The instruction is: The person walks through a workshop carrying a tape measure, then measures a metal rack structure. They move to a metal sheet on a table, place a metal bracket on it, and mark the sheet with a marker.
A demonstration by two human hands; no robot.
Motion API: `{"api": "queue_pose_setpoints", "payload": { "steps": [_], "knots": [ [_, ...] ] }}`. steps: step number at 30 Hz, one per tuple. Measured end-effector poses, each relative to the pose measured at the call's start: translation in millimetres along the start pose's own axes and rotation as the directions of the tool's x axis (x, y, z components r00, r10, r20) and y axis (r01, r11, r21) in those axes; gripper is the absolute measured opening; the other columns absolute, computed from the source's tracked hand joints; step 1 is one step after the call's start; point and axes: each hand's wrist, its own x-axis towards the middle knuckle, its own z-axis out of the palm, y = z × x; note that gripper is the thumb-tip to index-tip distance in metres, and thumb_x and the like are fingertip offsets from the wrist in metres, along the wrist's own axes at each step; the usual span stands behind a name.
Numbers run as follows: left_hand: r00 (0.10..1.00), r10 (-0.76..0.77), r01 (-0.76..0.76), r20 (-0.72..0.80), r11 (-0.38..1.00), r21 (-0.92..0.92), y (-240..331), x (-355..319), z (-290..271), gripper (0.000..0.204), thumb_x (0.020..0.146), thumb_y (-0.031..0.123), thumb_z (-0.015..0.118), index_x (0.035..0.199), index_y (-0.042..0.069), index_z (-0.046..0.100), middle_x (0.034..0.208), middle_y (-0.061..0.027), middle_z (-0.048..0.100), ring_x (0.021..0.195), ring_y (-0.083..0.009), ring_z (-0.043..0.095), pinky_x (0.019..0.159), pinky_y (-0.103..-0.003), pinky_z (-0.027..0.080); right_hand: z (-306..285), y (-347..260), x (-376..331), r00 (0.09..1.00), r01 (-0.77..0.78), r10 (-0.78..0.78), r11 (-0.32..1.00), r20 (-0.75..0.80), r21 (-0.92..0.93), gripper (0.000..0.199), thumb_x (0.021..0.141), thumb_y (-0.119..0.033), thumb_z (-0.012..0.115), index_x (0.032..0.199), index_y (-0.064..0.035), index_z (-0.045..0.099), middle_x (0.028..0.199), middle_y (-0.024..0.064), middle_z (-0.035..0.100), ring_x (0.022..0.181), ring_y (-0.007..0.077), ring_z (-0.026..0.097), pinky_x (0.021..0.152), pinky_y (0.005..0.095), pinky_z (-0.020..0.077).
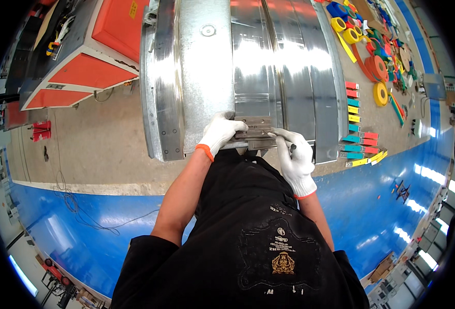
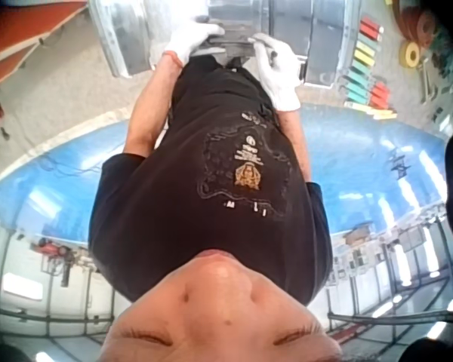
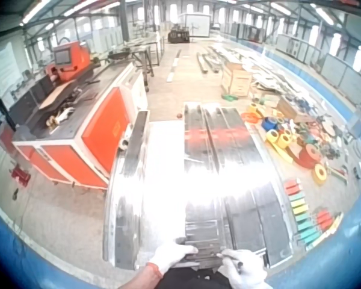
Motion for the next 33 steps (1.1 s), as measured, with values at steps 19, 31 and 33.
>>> {"api": "queue_pose_setpoints", "payload": {
  "steps": [19, 31, 33],
  "knots": [
    [0.998, -0.033, 0.042, 0.056, 0.984, -0.173, 26.7, -26.6, 4.0, 0.049, 0.077, -0.001, 0.071, 0.123, -0.007, 0.057, 0.101, -0.0127, 0.066, 0.083, -0.0222, 0.069, 0.066, -0.041, 0.066, 11.3, -2.4, 19.3, 0.995, 0.064, -0.044, 0.969, 0.086, -0.240, 0.011, 0.088, -0.013, 0.069, 0.096, -0.0051, 0.069, 0.083, 0.0104, 0.070, 0.078, 0.0303, 0.065, 0.080, 0.0402, 0.0506],
    [0.999, 0.008, -0.006, 0.046, 0.999, -0.048, 19.6, -21.0, 2.1, 0.060, 0.072, 0.018, 0.077, 0.124, -0.007, 0.062, 0.106, -0.0151, 0.071, 0.088, -0.0172, 0.070, 0.078, -0.029, 0.058, 11.9, 5.9, 21.2, 0.996, -0.032, 0.031, 0.999, -0.080, -0.010, 0.013, 0.087, -0.006, 0.070, 0.100, -0.0042, 0.069, 0.087, 0.0119, 0.070, 0.082, 0.0284, 0.067, 0.075, 0.0370, 0.0526],
    [1.000, 0.029, -0.029, 0.013, 0.998, 0.056, 9.4, -10.8, -0.8, 0.061, 0.071, 0.019, 0.078, 0.124, -0.007, 0.062, 0.109, -0.0154, 0.071, 0.089, -0.0179, 0.070, 0.080, -0.028, 0.056, 14.4, 6.4, 22.2, 0.998, -0.014, 0.013, 0.999, -0.058, -0.030, 0.013, 0.087, -0.007, 0.070, 0.099, -0.0041, 0.070, 0.086, 0.0123, 0.070, 0.083, 0.0288, 0.067, 0.076, 0.0375, 0.0528]
  ]
}}
